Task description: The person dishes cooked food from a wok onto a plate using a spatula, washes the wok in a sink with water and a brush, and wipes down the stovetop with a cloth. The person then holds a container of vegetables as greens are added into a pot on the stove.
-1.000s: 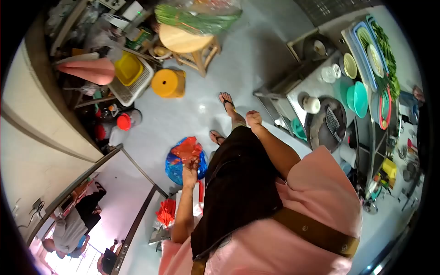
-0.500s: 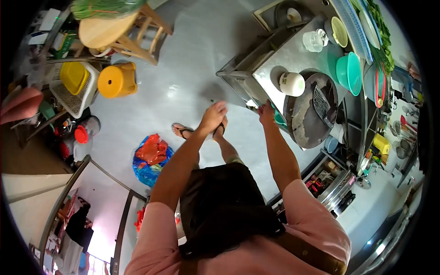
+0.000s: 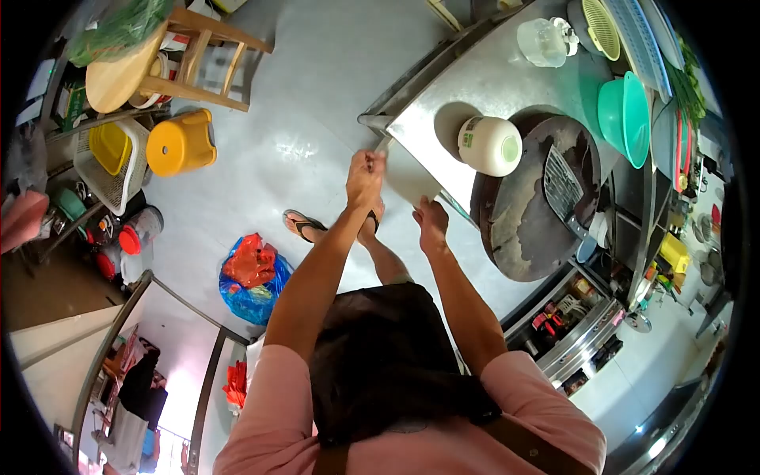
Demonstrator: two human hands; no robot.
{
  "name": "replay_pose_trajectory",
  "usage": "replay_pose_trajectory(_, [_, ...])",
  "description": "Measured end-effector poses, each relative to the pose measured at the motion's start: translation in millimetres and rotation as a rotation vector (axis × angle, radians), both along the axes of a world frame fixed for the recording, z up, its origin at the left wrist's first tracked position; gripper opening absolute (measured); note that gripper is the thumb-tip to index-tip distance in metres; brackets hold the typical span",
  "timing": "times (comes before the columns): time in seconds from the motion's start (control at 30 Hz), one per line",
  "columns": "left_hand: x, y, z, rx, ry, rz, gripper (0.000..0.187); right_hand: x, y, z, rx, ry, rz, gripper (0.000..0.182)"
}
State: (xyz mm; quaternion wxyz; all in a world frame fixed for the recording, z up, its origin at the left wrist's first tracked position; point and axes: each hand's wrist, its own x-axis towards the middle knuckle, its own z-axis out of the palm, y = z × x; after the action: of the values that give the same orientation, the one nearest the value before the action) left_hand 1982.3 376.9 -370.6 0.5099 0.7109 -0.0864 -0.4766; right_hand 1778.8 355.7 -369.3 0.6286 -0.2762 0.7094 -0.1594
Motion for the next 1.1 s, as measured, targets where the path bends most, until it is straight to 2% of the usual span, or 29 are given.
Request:
replay_pose_trajectory(0.07, [-1.9, 7.8, -29.7, 0.067, -0.061, -0.130, 0.045, -21.7, -11.0, -2.9, 0.047, -0.133, 0.054, 0.043])
replay_pose_trajectory(0.13, [3.6, -2.8, -17.6, 0.102, -0.126, -0.238, 0.052, -25.6, -23.9, 3.5, 0.011, -0.233, 0.080, 0.051])
replay_pose_trajectory(0.17, [10.0, -12.6, -3.6, 0.114, -0.161, -0.293, 0.056, -26.3, -28.1, -7.7, -0.126, -0.239, 0.112, 0.054])
replay_pose_trajectory(0.2, [17.7, -17.8, 4.7, 0.107, -0.150, -0.386, 0.065, -30.2, -33.3, -25.1, -0.275, -0.221, 0.285, 0.054])
replay_pose_trajectory(0.27, [21.2, -17.6, -2.3, 0.074, 0.008, -0.440, 0.070, -29.0, -39.5, -38.2, -0.249, -0.178, 0.257, 0.053])
replay_pose_trajectory(0.3, [21.3, -21.7, -3.2, 0.051, 0.082, -0.476, 0.073, -18.1, -45.0, -30.8, -0.236, -0.157, 0.243, 0.052])
replay_pose_trajectory(0.43, [0.7, 9.4, 22.8, 0.105, -0.078, -0.456, 0.070, 6.3, -17.1, 35.7, -0.304, -0.095, 0.233, 0.052])
replay_pose_trajectory(0.5, [-17.2, 57.4, 21.8, 0.113, -0.100, -0.451, 0.069, -20.0, 8.0, 60.7, -0.359, -0.091, 0.488, 0.055])
replay_pose_trajectory(0.57, [-28.7, 96.4, 60.8, 0.171, -0.176, -0.554, 0.069, -19.7, 40.8, 119.8, -0.123, -0.183, 0.264, 0.056])
replay_pose_trajectory(0.6, [-40.9, 125.7, 66.0, 0.252, -0.241, -0.562, 0.068, -31.7, 62.4, 130.5, -0.204, -0.165, 0.364, 0.059])
replay_pose_trajectory(0.67, [-57.4, 157.5, 116.2, 0.399, -0.246, -0.595, 0.066, -47.6, 89.8, 170.8, -0.092, -0.156, 0.356, 0.062])
replay_pose_trajectory(0.7, [-66.5, 161.0, 162.0, 0.461, -0.188, -0.614, 0.065, -50.3, 93.3, 205.0, 0.095, -0.175, 0.255, 0.063])
replay_pose_trajectory(0.77, [-93.8, 196.0, 179.0, 0.274, -0.258, -0.574, 0.065, -82.6, 120.0, 219.7, 0.022, -0.138, 0.332, 0.066])
replay_pose_trajectory(0.8, [-110.4, 208.7, 185.1, 0.258, -0.287, -0.568, 0.065, -109.3, 140.3, 213.1, 0.006, -0.169, 0.327, 0.066])
replay_pose_trajectory(0.83, [-126.9, 215.9, 191.9, 0.242, -0.315, -0.564, 0.066, -123.8, 141.3, 237.2, -0.032, -0.200, 0.328, 0.067])
replay_pose_trajectory(0.87, [-142.1, 214.9, 209.9, 0.316, -0.330, -0.645, 0.066, -135.1, 138.3, 268.1, -0.069, -0.233, 0.328, 0.067])
replay_pose_trajectory(0.93, [-181.9, 216.4, 232.0, 0.384, -0.345, -0.734, 0.067, -182.3, 160.4, 270.5, -0.020, -0.180, 0.265, 0.070])
replay_pose_trajectory(0.97, [-199.8, 206.4, 246.2, 0.511, -0.290, -0.886, 0.068, -208.2, 171.9, 271.8, -0.042, -0.174, 0.215, 0.071])
replay_pose_trajectory(1.1, [-298.5, 167.6, 273.4, 0.429, -0.394, -1.043, 0.063, -305.4, 183.5, 309.0, -0.098, -0.093, -0.038, 0.070])
